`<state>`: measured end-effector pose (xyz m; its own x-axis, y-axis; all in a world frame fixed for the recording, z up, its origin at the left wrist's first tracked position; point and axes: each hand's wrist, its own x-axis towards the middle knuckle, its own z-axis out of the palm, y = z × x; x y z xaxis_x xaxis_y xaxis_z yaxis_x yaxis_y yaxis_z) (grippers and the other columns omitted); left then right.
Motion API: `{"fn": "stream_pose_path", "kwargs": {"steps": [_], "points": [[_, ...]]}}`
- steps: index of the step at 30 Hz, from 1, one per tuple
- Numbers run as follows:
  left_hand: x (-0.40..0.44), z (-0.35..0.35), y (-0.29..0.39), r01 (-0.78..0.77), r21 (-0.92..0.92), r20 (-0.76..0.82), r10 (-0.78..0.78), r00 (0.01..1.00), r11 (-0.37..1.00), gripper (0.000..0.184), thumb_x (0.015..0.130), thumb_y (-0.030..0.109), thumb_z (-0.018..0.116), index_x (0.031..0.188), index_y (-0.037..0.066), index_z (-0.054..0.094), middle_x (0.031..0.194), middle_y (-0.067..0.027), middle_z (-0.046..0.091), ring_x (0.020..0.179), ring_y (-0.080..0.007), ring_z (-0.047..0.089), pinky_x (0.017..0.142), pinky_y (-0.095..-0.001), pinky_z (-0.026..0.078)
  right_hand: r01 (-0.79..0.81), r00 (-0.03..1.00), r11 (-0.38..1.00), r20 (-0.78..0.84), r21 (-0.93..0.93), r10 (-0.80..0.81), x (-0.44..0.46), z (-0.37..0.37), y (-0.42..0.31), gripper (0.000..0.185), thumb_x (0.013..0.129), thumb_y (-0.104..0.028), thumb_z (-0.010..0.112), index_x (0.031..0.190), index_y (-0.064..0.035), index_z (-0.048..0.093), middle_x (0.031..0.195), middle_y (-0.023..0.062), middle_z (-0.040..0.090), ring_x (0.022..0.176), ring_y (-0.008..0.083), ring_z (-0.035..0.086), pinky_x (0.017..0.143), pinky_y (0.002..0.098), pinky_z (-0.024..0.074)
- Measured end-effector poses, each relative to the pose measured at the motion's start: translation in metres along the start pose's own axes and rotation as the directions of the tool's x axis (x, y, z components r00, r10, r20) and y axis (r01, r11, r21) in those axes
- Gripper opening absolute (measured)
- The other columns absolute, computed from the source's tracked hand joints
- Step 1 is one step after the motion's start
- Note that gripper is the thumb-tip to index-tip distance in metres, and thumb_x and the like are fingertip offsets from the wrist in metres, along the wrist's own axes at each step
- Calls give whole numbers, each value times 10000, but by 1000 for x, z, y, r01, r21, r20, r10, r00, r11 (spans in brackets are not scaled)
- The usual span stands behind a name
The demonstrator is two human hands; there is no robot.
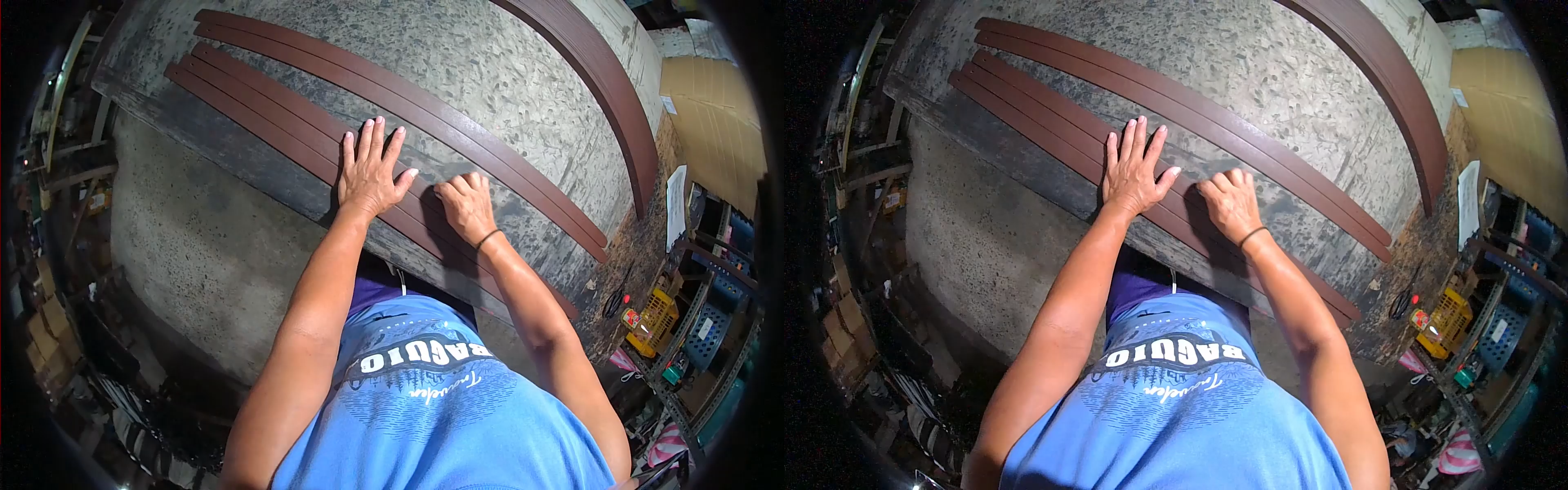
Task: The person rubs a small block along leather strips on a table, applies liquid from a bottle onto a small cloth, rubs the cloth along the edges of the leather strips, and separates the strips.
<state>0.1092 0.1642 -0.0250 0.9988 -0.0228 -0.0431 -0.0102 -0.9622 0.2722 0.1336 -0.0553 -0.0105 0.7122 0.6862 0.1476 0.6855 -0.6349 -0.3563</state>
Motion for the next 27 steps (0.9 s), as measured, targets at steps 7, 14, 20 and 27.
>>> {"fn": "stream_pose_path", "kwargs": {"steps": [7, 14, 20, 27], "points": [[0, 0, 0, 5, 18, 2, -5, 1000, 1000, 765, 929, 579, 508, 1561, 195, 311, 1619, -190, 228, 1507, -338, 184, 1205, -568, 114, 6, 1000, 1000, 1, 0, -6, -9, -4, 3, 143, 806, -109, 642, 941, -151, 669, 835, 43, 552, 881, 272, 524, 805, 409, 406], [0, -2, 1, 10, 0, -6, -10, 1000, 1000, 766, 926, 567, 524, 1558, 185, 321, 1621, -197, 220, 1506, -346, 187, 1200, -566, 119, -22, 999, 999, -24, 42, 23, 6, 1, -5, 133, 825, -114, 639, 946, -148, 683, 826, 41, 553, 874, 269, 529, 793, 406, 403], [0, 1, 0, 4, -2, -7, -4, 1000, 1000, 776, 922, 560, 531, 1563, 185, 308, 1624, -195, 211, 1507, -346, 185, 1200, -566, 118, -27, 1000, 1000, -3, 16, 27, 8, 3, -4, 113, 831, -117, 636, 934, -147, 668, 829, 37, 558, 868, 264, 525, 775, 401, 401], [0, 0, 0, 8, -10, -5, -8, 1000, 1000, 782, 916, 553, 542, 1561, 178, 308, 1624, -198, 209, 1506, -347, 183, 1198, -568, 119, -58, 998, 998, 18, 5, 58, -15, -9, 0, 121, 822, -107, 633, 933, -142, 667, 834, 36, 559, 880, 275, 527, 780, 409, 405]]}}
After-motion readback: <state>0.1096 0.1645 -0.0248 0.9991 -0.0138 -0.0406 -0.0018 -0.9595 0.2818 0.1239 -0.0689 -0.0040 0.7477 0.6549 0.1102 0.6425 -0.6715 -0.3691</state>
